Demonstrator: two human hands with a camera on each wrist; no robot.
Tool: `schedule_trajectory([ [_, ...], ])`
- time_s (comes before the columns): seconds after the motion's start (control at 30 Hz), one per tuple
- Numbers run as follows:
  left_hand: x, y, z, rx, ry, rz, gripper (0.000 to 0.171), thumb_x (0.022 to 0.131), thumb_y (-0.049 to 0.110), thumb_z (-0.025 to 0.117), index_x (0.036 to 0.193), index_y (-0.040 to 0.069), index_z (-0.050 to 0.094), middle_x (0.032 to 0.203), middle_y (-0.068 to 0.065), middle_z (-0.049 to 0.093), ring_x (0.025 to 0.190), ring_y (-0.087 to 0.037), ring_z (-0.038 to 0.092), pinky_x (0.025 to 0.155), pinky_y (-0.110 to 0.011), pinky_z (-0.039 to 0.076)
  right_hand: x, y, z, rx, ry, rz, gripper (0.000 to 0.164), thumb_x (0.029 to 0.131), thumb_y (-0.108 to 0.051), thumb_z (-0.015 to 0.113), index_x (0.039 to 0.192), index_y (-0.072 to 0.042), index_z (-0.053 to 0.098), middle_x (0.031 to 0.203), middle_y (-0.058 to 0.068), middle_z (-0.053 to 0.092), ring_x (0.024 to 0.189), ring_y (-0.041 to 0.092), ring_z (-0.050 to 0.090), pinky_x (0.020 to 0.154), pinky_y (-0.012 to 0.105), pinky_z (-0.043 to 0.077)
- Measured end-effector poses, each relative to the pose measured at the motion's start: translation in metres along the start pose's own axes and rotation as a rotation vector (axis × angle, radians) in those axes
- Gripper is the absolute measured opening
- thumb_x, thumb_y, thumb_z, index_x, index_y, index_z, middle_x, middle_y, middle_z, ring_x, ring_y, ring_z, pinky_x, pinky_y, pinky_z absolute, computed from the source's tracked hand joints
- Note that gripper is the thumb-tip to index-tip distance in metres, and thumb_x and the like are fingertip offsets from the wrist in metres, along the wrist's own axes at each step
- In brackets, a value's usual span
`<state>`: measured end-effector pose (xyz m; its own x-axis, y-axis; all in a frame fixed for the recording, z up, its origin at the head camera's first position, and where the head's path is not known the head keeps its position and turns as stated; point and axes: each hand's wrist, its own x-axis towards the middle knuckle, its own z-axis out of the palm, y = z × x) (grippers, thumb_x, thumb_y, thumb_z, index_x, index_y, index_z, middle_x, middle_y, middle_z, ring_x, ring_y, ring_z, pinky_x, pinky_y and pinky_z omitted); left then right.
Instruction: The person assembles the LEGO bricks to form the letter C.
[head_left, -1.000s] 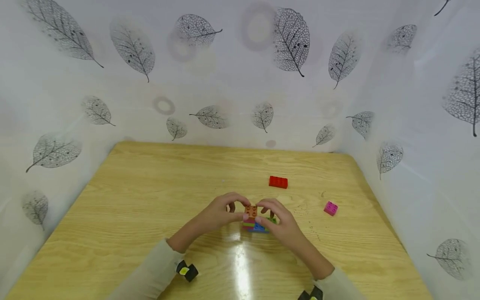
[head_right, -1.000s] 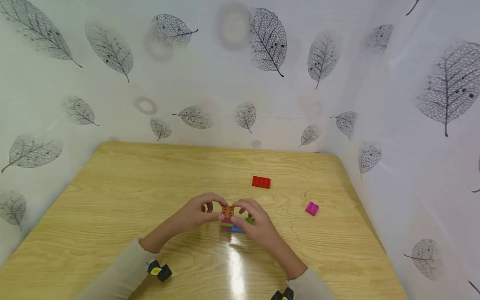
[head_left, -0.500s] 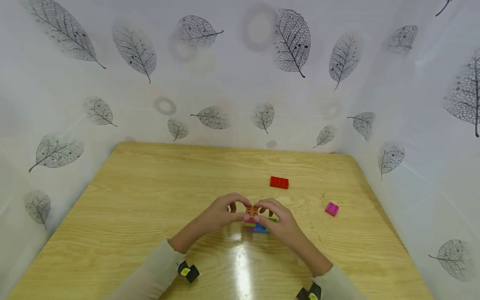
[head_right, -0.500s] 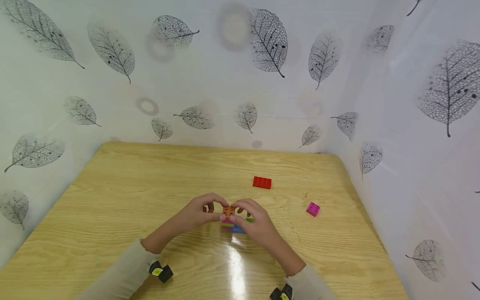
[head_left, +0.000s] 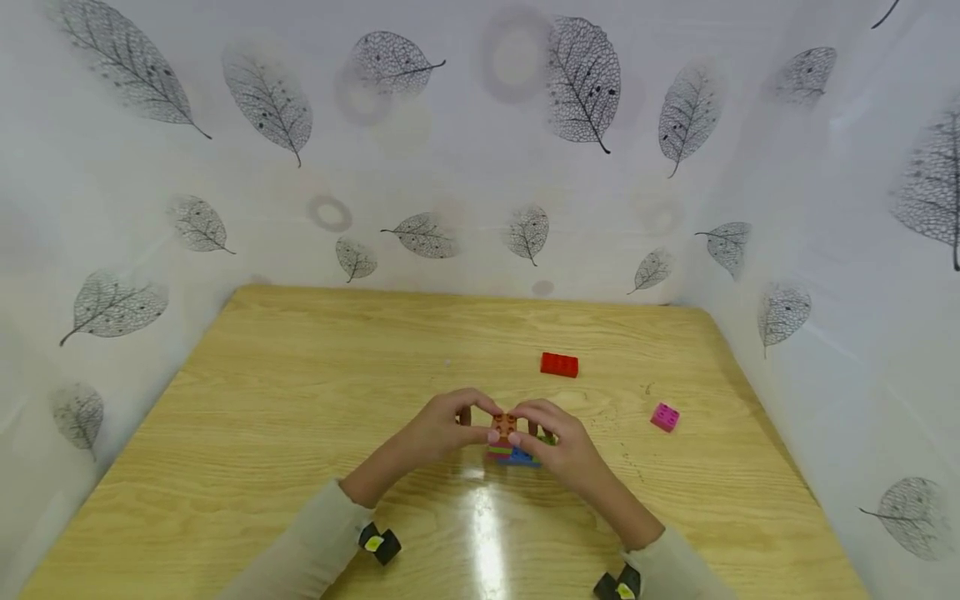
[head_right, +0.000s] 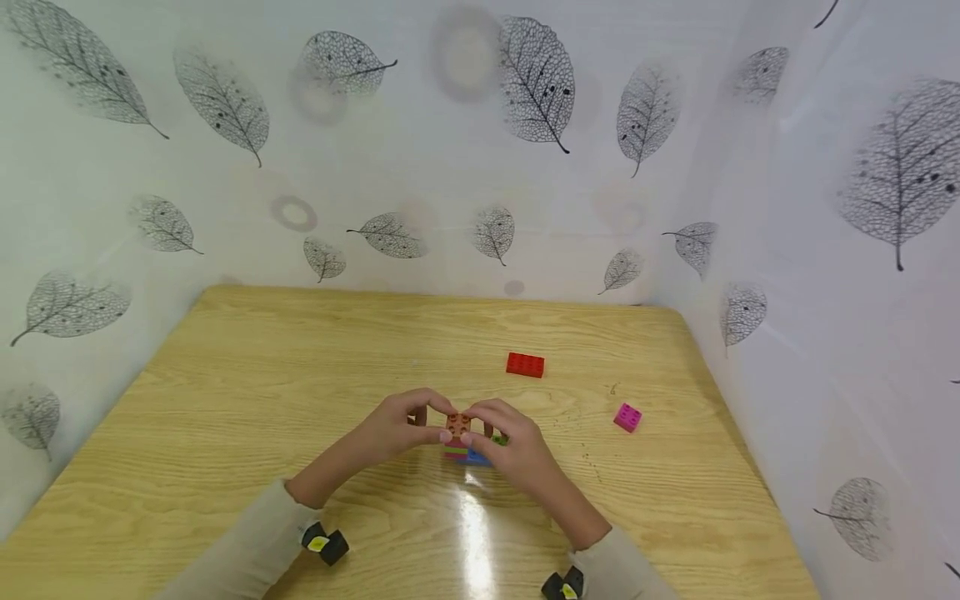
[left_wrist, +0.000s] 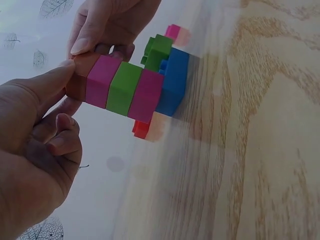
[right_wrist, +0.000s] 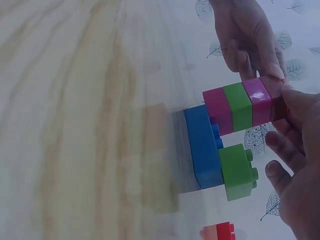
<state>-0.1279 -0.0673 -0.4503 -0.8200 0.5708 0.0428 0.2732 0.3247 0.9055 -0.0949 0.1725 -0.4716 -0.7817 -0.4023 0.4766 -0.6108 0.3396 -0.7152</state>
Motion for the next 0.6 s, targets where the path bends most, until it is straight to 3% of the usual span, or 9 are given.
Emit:
schedule_trajectory([
  [0.27,0.0012,-0.0014,0.0027,0.016,-0.002,0.024,0.027,0.091,0.036,0.074,0.115,0.026,0.070,0.106,0.008,0.067,0.066,-0.011,0.047,0.053,-0.023,0.042,0.0004,-0.0023,-0.0015,0.010,0.021,-0.050,0.035,0.086,0.005,0.074,0.118,-0.009,0.070,0.113,0.007,0.069,0.068,0.009,0.049,0.058,0.021,0.044],
  [0.6,-0.0042,-0.0021,0.0007,0.074,-0.022,-0.020,0.034,0.093,0.043,0.070,0.124,0.033,0.066,0.117,0.011,0.066,0.077,-0.016,0.055,0.054,-0.026,0.046,-0.0024,-0.0044,-0.0002,0.046,0.002,0.083,0.034,0.089,-0.001,0.073,0.121,-0.011,0.070,0.115,0.007,0.070,0.066,0.005,0.051,0.056,0.022,0.047],
])
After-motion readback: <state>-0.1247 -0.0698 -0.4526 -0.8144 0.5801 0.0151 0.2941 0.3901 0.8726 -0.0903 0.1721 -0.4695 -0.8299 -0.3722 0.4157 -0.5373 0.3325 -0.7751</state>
